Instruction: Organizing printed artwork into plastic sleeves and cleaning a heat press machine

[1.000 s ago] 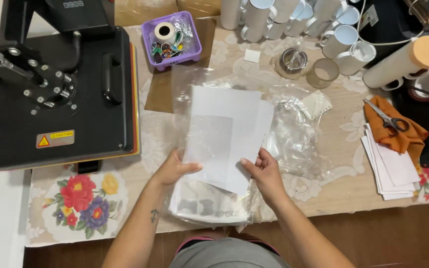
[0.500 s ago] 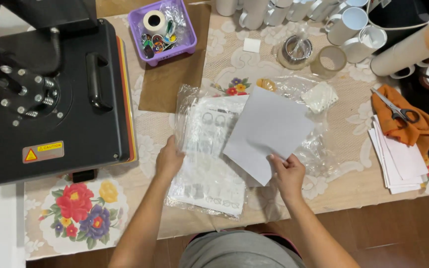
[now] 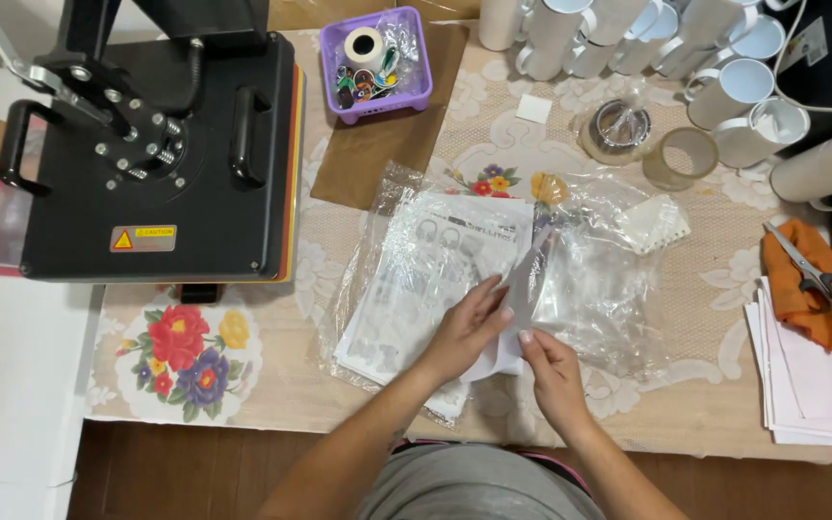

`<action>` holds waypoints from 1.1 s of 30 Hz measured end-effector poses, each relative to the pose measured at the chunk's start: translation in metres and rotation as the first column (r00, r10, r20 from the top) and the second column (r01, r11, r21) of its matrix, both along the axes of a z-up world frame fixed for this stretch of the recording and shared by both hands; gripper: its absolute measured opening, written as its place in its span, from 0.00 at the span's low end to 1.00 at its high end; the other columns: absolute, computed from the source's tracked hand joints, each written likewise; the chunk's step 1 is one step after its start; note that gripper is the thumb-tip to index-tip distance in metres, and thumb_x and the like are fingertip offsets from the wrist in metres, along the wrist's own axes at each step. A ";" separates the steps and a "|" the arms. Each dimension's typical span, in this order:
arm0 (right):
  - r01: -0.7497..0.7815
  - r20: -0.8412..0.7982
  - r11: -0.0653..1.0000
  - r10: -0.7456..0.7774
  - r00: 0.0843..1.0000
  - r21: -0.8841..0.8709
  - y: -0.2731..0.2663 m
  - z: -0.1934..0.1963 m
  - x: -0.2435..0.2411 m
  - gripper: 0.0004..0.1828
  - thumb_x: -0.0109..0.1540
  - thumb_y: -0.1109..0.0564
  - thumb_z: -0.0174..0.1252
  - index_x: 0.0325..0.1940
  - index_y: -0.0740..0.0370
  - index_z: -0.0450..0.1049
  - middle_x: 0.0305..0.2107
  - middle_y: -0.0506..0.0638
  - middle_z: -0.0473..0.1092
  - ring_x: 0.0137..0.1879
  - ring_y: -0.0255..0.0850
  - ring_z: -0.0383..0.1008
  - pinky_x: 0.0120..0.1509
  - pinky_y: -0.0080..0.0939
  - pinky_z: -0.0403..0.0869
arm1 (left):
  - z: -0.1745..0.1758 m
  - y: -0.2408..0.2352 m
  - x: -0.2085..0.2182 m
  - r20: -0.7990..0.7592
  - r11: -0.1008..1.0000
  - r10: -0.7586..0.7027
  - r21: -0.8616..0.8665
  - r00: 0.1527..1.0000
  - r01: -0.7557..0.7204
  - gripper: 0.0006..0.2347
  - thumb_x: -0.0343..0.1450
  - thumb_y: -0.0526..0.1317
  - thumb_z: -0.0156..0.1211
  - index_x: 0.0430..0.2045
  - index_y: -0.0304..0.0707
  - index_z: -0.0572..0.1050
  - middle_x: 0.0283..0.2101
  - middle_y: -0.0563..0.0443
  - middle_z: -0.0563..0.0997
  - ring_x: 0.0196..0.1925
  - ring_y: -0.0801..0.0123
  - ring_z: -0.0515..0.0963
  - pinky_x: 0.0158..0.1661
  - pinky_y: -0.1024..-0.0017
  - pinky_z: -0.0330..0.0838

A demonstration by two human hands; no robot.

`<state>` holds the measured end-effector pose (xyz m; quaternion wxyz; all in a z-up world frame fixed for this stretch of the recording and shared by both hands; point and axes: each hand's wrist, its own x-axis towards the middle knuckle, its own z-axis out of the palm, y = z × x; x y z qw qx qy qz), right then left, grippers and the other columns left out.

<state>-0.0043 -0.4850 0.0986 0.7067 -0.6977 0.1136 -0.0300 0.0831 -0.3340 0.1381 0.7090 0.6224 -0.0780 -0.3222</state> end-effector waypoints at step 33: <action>0.189 -0.344 0.884 -0.352 0.871 -0.427 -0.129 -0.070 0.002 0.17 0.68 0.53 0.63 0.30 0.58 0.64 0.25 0.47 0.60 0.31 0.39 0.58 0.34 0.38 0.62 | -0.151 0.109 0.008 0.273 0.151 0.206 0.940 0.940 -0.306 0.57 0.58 0.66 0.71 0.72 0.34 0.39 0.76 0.35 0.40 0.77 0.44 0.38 0.70 0.44 0.30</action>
